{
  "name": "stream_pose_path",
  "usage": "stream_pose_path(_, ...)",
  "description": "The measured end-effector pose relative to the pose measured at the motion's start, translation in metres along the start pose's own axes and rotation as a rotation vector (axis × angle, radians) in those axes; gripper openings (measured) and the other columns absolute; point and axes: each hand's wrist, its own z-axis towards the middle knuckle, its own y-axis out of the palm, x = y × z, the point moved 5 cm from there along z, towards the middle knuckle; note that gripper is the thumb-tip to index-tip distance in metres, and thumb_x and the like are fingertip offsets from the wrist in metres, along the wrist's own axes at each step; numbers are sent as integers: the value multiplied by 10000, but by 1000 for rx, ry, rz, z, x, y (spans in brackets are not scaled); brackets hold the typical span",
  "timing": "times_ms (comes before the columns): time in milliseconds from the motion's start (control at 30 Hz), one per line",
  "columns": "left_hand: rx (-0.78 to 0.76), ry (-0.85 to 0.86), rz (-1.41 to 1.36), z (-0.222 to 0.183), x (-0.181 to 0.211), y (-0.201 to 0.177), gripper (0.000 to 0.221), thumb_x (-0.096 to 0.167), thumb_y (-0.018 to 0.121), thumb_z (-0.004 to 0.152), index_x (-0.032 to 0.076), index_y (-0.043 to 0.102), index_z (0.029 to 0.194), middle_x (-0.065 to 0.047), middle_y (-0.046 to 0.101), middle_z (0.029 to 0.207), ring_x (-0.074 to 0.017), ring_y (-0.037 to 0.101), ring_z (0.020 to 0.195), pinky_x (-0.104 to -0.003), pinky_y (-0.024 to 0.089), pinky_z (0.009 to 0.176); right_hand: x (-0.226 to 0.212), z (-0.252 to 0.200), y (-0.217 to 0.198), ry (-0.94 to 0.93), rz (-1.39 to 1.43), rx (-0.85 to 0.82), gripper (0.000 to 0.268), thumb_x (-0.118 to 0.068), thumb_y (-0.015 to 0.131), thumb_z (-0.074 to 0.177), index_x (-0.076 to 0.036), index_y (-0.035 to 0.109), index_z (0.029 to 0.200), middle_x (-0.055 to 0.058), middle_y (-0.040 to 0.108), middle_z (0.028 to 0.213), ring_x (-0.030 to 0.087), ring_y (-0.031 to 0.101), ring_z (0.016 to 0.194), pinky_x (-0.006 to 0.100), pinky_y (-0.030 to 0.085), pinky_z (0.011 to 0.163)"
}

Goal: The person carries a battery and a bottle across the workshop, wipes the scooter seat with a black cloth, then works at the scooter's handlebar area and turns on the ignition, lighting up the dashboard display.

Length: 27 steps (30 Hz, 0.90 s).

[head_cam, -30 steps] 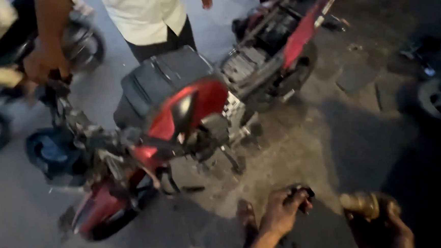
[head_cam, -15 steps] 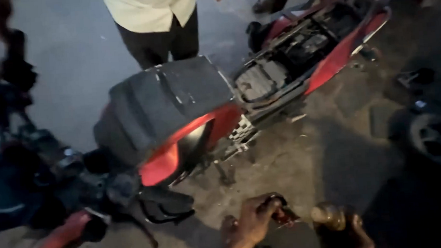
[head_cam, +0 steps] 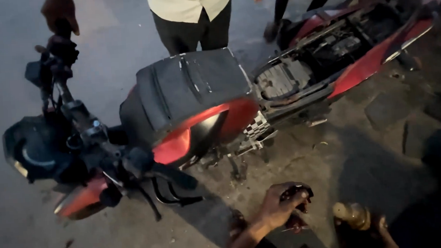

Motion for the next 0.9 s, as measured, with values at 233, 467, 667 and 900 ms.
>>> stream_pose_path(233,47,225,-191,-3,-49,75,295,179,682,1064,-108,718,1123,-106,708,881,-170,665,744,-335,555,664,-81,2,25,-16,43,-77,532,-545,507,1035,-143,541,1383,120,588,1372,325,586,1235,531,444,1045)
stream_pose_path(467,47,270,-151,-18,-57,171,311,231,664,1044,-72,707,1099,-85,705,913,-158,678,806,-330,574,712,-157,-28,-23,-66,136,-174,248,-404,584,986,-230,614,1160,67,653,1246,317,603,1209,524,456,994)
stream_pose_path(667,73,273,-88,-26,-55,213,308,233,663,1037,-67,717,1077,-89,719,900,-171,686,790,-343,596,703,-191,-51,-43,-82,150,-152,283,-441,648,946,-242,629,1146,47,651,1211,275,616,1190,490,475,1000)
stream_pose_path(900,165,318,-21,-45,-51,217,337,268,665,1004,-52,737,1081,-94,736,863,-167,689,743,-333,574,643,-193,-75,-32,-18,194,-106,287,-451,661,947,-235,625,1132,31,665,1183,260,634,1144,469,483,960)
